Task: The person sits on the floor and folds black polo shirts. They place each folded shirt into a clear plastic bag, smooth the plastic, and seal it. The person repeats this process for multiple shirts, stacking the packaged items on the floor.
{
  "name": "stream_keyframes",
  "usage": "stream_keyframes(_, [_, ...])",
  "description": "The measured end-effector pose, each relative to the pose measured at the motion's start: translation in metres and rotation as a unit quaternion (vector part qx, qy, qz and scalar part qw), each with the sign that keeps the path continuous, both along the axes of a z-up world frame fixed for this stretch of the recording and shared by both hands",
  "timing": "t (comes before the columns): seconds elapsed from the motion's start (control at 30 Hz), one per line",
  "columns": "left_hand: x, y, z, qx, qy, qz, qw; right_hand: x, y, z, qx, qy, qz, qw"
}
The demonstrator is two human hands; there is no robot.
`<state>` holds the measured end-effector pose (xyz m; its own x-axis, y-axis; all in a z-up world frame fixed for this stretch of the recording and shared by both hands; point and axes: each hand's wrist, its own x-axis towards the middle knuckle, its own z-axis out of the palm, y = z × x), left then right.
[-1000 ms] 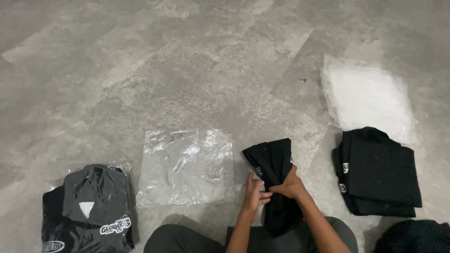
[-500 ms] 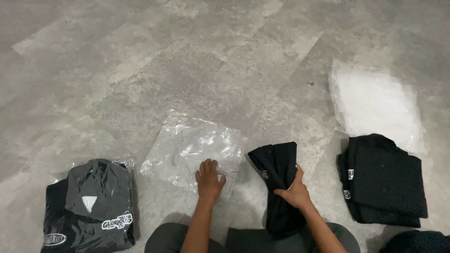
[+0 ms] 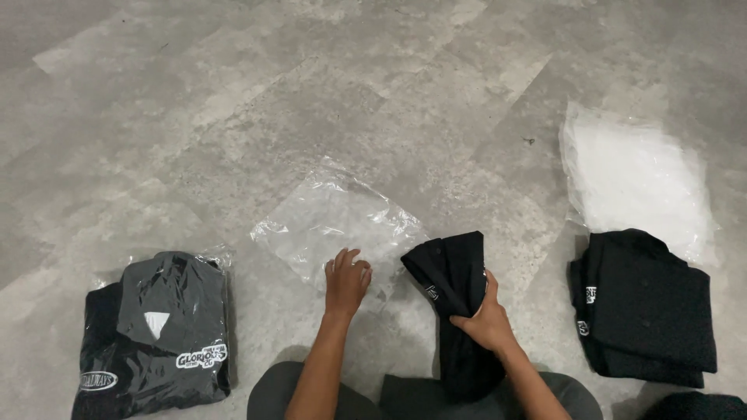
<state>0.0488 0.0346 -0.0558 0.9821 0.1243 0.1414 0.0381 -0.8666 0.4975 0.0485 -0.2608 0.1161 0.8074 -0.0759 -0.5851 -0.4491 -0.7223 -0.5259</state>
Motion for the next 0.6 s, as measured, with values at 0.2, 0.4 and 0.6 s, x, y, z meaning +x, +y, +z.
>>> stream_keyframes(0.2, [-0.007,-0.006,0.023,-0.035,-0.107,0.023,0.993,-0.009,0.027,0.025,-0.085,-0.034,0.096,0.991])
stream_keyframes(0.4, [-0.009,-0.011,0.049,-0.209,-0.081,-0.008,0.975,-0.010,0.044,0.028,-0.148,0.000,0.128,0.981])
stream_keyframes(0.6, [-0.017,-0.020,0.075,-0.258,-0.012,-0.042,0.965,-0.008,0.057,0.012,-0.097,0.043,0.127,0.986])
